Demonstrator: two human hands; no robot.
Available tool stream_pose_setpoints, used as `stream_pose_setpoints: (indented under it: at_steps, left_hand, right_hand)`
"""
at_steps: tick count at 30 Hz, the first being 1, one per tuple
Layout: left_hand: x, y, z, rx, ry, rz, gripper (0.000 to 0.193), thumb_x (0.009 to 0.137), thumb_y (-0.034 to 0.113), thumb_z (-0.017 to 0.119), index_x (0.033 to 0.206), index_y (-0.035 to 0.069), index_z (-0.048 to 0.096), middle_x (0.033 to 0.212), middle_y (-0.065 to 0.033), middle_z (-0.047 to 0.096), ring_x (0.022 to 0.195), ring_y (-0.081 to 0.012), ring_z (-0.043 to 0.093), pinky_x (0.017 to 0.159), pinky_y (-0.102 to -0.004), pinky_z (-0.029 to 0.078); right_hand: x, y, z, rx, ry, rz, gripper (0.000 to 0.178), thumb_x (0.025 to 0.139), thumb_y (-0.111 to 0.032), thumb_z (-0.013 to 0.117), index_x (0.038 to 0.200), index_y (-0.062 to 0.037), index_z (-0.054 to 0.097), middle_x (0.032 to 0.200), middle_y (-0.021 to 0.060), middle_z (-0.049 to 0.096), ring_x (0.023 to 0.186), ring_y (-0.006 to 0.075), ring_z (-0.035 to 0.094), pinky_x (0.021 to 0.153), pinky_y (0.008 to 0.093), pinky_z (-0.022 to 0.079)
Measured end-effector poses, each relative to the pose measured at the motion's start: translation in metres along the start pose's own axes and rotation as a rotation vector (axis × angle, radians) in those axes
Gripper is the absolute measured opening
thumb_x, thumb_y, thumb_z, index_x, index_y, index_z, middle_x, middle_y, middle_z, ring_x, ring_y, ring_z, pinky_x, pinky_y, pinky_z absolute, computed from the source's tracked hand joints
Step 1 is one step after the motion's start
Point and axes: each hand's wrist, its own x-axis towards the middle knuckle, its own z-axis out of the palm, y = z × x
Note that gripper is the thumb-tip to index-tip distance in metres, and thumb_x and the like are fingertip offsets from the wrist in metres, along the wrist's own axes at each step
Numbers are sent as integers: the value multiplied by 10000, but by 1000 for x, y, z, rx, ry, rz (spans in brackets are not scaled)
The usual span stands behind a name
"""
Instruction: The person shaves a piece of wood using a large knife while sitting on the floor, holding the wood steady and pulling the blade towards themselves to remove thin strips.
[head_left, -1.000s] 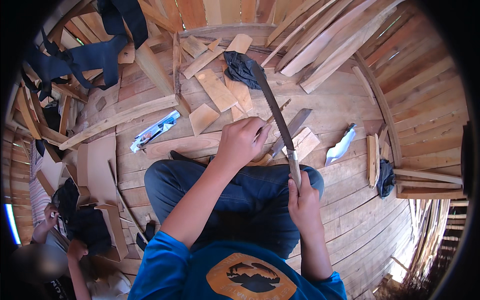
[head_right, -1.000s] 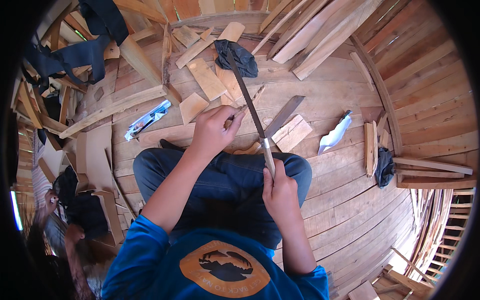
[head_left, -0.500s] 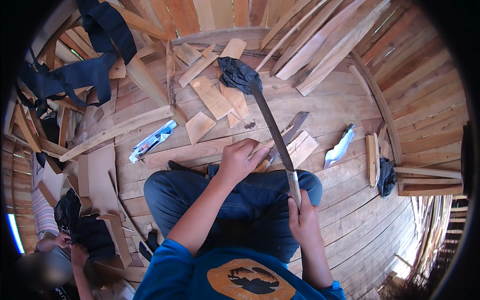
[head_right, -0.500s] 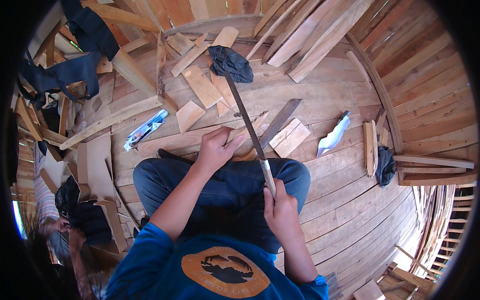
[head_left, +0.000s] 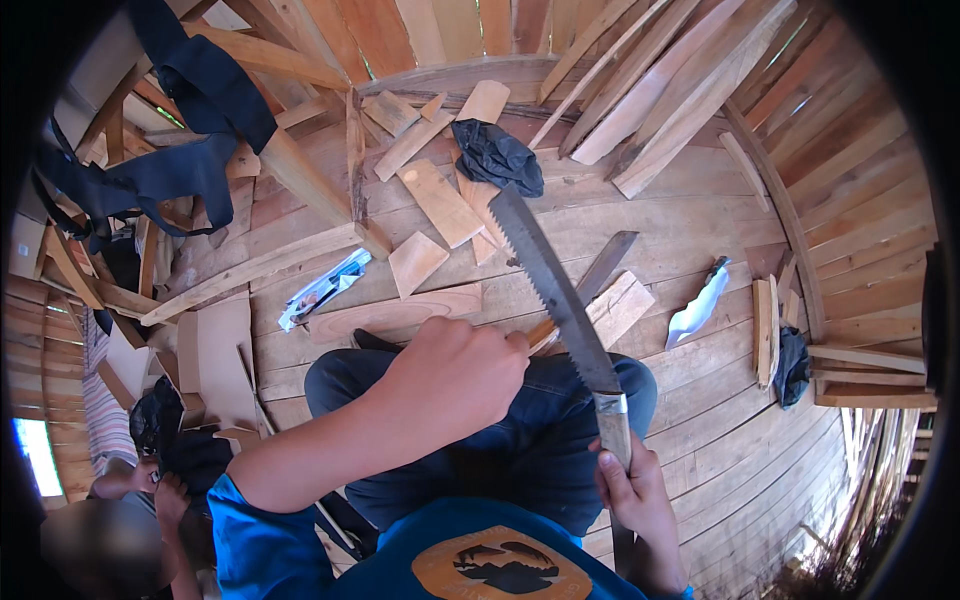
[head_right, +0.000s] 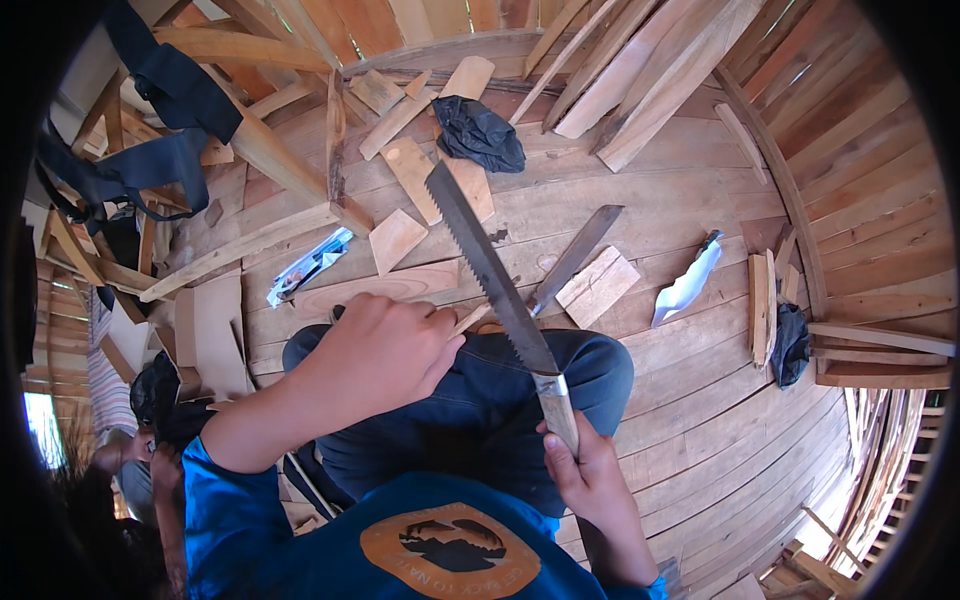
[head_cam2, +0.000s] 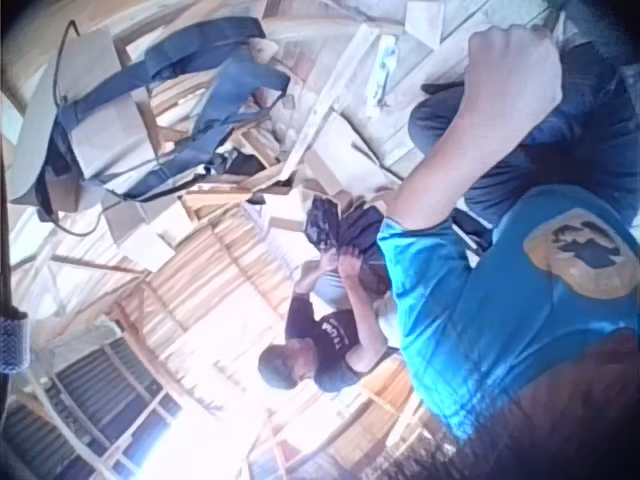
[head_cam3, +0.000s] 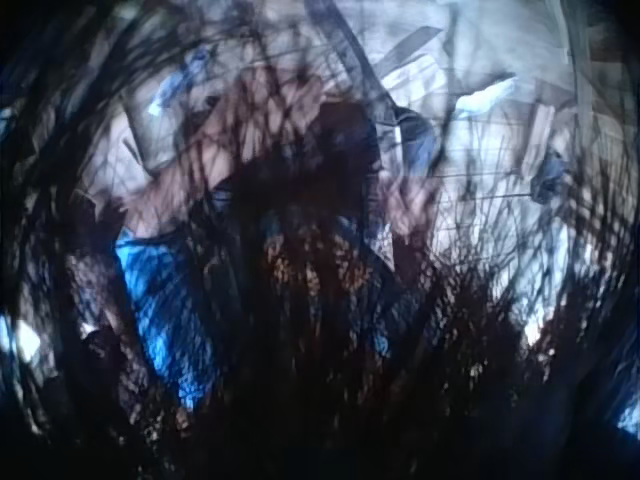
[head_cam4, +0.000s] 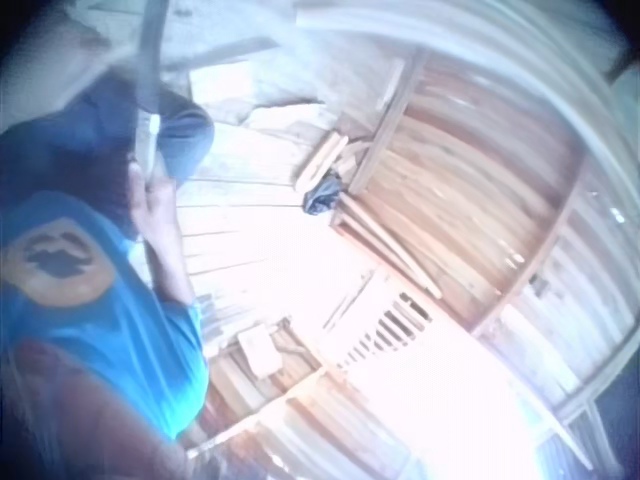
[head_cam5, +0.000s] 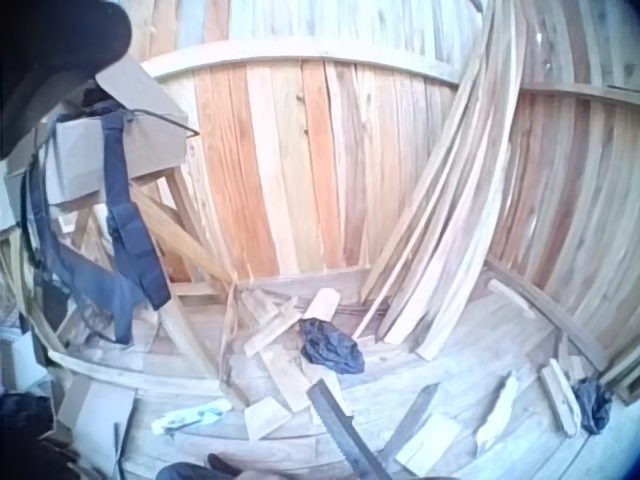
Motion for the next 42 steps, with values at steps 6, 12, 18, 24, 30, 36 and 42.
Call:
stream_pose_setpoints:
  at_steps: [6,12,18,24,30,36,42]
  left_hand:
    - [-48,12,58,-219,11,-212,210,889,211,678,781,52,591,667,-78,566,546,-256,613,478,-380,468]
    - [-16,-11,95,-164,10,-257,176,866,220,696,858,75,597,688,-69,579,634,-289,656,516,-407,493]
    - [-57,-22,109,-539,-268,-542,205,892,151,645,1073,82,577,820,-131,692,755,-362,690,696,-480,548]
    - [-83,-22,117,-374,-320,-523,166,895,98,603,1043,61,540,714,-157,658,694,-396,668,633,-504,542]
    - [-85,-11,128,-310,-262,-615,162,900,148,648,938,39,535,691,-172,648,669,-391,664,612,-495,539]
    - [-80,5,147,-251,-210,-661,151,902,160,655,904,30,579,679,-156,650,663,-346,688,612,-433,565]
    - [-84,1,158,-240,-256,-591,158,928,149,630,878,6,587,694,-172,664,685,-336,697,627,-428,566]
  right_hand:
    - [-2,71,6,337,-251,198,265,1073,-263,460,991,-26,548,612,9,484,491,70,463,468,236,400]
    - [32,75,-6,187,-176,309,317,1076,-314,446,974,-32,548,592,10,474,470,81,476,450,235,406]
    - [60,74,7,264,-243,394,272,1071,-283,460,993,-38,548,603,-4,467,468,73,463,424,238,394]
    - [63,77,17,38,-26,163,266,1062,-269,485,958,-29,534,580,8,491,467,84,496,434,243,389]
    - [48,55,28,-388,25,-21,117,991,-125,582,943,-22,550,648,193,593,626,400,651,543,421,477]
    - [28,85,46,-522,-2,-1,147,976,-123,609,901,-16,540,608,225,556,619,451,609,504,468,436]
    - [19,105,51,-543,4,60,176,978,-181,618,921,-33,543,625,237,586,652,469,620,514,523,452]
